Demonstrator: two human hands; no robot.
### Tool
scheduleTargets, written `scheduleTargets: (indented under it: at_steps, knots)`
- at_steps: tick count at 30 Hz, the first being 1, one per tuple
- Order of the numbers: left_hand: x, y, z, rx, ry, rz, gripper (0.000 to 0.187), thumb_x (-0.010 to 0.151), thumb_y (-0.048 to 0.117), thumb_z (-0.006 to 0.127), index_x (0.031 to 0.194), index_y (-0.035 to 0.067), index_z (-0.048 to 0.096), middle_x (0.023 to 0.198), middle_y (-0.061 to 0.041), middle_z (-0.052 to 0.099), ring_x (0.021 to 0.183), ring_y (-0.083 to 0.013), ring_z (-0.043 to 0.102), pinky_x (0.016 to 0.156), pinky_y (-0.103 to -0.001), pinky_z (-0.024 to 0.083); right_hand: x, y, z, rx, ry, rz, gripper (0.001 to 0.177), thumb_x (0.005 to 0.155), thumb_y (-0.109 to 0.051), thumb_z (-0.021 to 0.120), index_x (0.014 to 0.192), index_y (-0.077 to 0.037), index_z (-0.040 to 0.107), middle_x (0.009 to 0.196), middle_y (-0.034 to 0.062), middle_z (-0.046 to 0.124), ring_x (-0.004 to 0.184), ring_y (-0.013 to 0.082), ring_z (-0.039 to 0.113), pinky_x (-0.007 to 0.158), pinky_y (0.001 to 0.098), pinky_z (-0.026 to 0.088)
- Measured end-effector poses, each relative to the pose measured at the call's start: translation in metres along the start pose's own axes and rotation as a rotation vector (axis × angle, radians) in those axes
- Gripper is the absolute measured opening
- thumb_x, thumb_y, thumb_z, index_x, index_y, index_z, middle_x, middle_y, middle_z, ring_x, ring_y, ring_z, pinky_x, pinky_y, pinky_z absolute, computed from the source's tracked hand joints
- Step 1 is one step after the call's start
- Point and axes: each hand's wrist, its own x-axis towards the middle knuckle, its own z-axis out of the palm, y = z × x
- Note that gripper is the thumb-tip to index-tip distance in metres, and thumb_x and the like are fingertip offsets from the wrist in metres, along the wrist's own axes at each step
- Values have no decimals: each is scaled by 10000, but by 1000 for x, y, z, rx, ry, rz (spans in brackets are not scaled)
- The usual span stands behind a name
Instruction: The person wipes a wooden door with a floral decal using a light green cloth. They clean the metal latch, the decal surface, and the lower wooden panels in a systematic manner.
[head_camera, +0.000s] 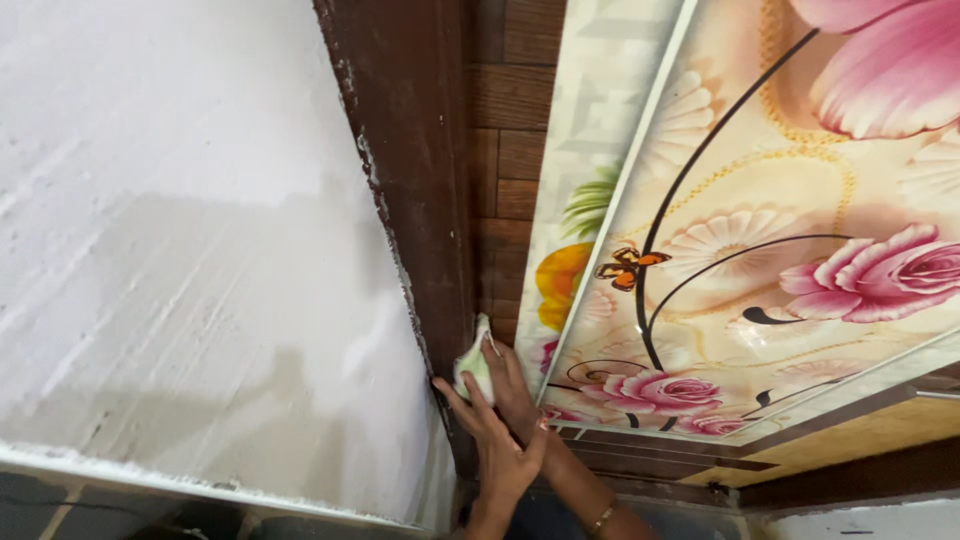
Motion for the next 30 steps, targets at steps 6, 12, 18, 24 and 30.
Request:
scheduleTargets:
  at_steps: [6, 12, 18, 24, 30]
  knots:
    - [5, 7, -3, -35, 31, 76, 1136, 903, 449, 715, 1642, 41, -46, 1661, -366, -183, 1551, -592, -71, 1225, -668, 101, 23, -38, -66, -302, 231, -56, 906, 595, -83, 870, 1439, -137, 547, 1292, 245, 593, 1154, 431, 583, 972, 454, 476]
    - [13, 10, -6, -46, -1, 58, 1072, 957, 545, 611, 1648, 41, -36, 1711, -302, -74, 1582, -529, 13, 1236, -666, 102, 92, -85, -119, -603, 587, -167, 932, 678, -14, 876, 1526, -94, 497, 1327, 208, 555, 1229, 368, 532, 1037, 464, 454]
    - [15, -1, -4, 169, -30, 41, 933, 960, 489, 498, 1654, 60, 46, 1727, -255, -26, 1596, -499, 13, 1232, -694, 12, 86, -61, -84, -768, 419, -218, 837, 665, -79, 839, 1459, -102, 575, 1295, 118, 576, 1194, 285, 540, 929, 456, 397]
    - [16, -2, -5, 127, -11, 101, 880, 1002, 457, 503, 1645, 31, 80, 1709, -280, -7, 1570, -517, -16, 1219, -687, 24, 7, 17, -34, -731, 56, -197, 673, 794, -129, 741, 1450, -134, 591, 1355, 68, 578, 1209, 273, 538, 900, 445, 403]
    - [18, 7, -17, 174, 44, 68, 820, 960, 301, 601, 1629, 50, 200, 1718, -212, 139, 1578, -511, -13, 1245, -660, 24, -44, 49, -28, -707, -92, -160, 711, 746, -199, 771, 1428, -138, 580, 1355, 75, 562, 1201, 304, 524, 928, 487, 411]
